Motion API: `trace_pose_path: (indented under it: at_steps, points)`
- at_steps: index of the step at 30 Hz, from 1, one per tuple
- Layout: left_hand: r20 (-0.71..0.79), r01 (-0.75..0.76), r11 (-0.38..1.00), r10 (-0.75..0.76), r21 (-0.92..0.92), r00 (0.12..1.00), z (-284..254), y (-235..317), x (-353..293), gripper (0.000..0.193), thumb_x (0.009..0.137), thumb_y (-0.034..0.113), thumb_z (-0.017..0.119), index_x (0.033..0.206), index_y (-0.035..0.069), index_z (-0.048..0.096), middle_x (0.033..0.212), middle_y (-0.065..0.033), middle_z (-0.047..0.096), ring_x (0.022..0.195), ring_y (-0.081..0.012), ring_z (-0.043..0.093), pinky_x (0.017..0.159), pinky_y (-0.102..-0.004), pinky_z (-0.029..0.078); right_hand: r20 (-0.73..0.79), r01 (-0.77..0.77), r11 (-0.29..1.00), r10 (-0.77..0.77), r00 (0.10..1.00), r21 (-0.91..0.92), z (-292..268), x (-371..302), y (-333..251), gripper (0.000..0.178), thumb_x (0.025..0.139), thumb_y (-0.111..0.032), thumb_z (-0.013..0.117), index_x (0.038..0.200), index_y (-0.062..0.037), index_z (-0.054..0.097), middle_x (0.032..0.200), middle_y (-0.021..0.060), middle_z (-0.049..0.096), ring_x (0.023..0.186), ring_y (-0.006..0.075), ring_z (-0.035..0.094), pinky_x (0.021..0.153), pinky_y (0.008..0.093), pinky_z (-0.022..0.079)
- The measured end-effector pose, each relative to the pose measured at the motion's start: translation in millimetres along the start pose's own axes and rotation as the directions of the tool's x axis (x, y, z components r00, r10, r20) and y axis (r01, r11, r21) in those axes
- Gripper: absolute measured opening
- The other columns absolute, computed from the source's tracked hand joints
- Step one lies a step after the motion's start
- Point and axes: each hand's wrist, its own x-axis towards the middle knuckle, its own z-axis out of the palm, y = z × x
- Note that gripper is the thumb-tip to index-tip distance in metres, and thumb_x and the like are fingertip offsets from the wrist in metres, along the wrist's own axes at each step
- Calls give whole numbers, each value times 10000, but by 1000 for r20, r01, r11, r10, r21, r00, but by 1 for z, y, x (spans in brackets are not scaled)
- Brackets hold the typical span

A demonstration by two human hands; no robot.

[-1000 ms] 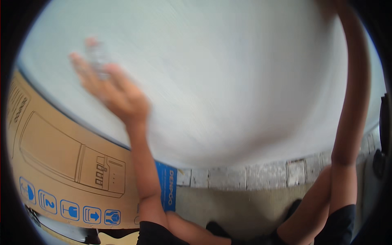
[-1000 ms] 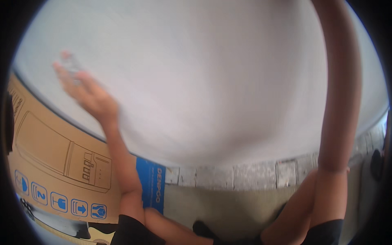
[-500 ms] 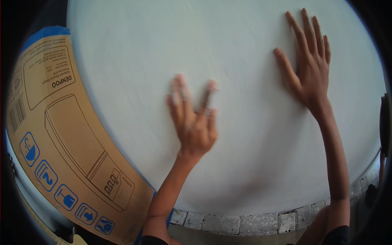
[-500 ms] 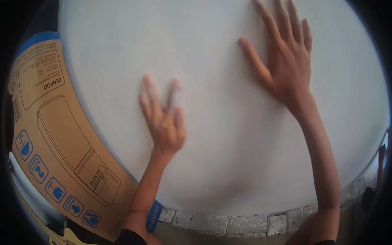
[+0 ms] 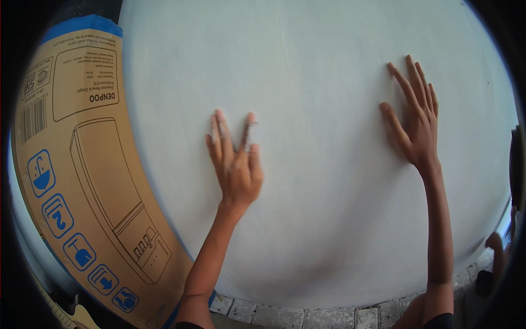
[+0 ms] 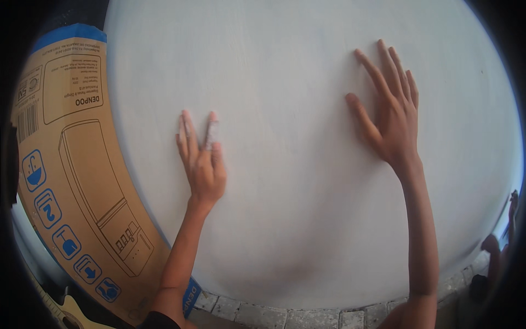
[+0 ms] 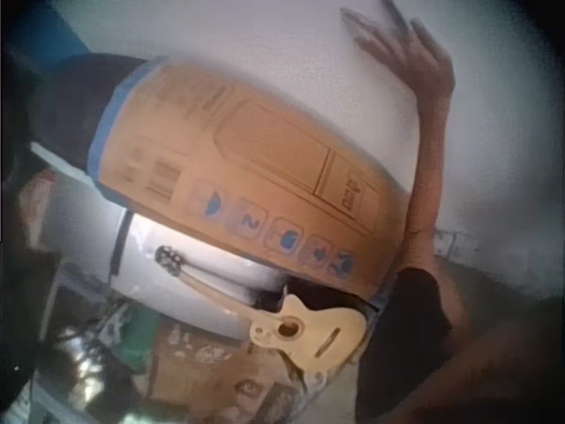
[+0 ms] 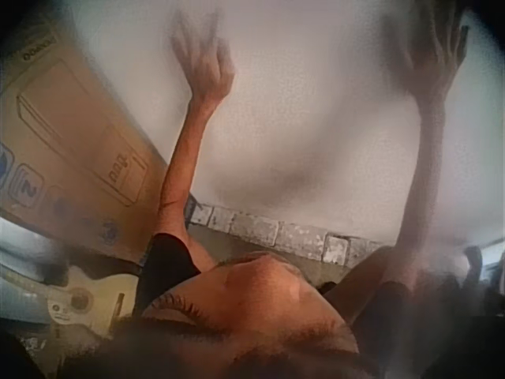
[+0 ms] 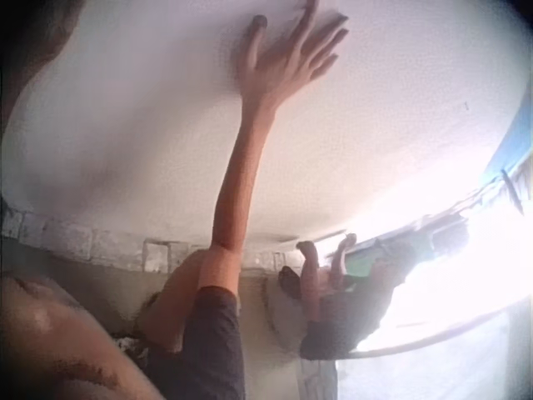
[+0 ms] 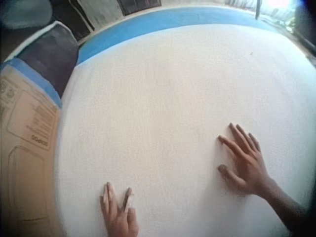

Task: Sanding and smoothing a white wall using sandpaper.

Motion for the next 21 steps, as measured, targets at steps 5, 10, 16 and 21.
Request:
trace_pose_path:
  at_steps: [5,10,16,21]
  points:
    - [105,-305,951,310,-58,945,2,45,-10,484,1087,348,336,1487,186,556,1643,-281,242,1534,-440,201,1198,-661,127,-8,73,996,-74,997,-52,10,-4,-13,755,917,-671,529,1579,-345,367,1694,88,218,1577,311,118,1263,590,49]
    - [73,2,992,7,-125,997,0,34,-5,494,1092,412,308,1518,268,512,1638,-286,250,1525,-437,236,1195,-671,113,196,226,972,-235,952,65,5,-13,-58,778,908,-690,511,1581,-324,374,1700,104,192,1584,323,60,1259,582,-31]
    - [168,-185,981,191,-51,967,2,46,-13,508,1096,398,287,1502,223,537,1641,-264,264,1531,-444,209,1202,-666,84,254,271,952,-300,920,143,9,-24,-91,603,957,-475,570,1537,-365,445,1687,64,254,1577,254,152,1281,535,18]
    - [-15,-20,997,19,-68,1000,-5,2,5,493,1101,361,291,1481,202,562,1631,-264,291,1522,-434,251,1209,-651,97,120,181,974,-197,973,133,13,-14,-65,570,974,-419,577,1528,-346,462,1667,66,302,1563,263,208,1272,545,83]
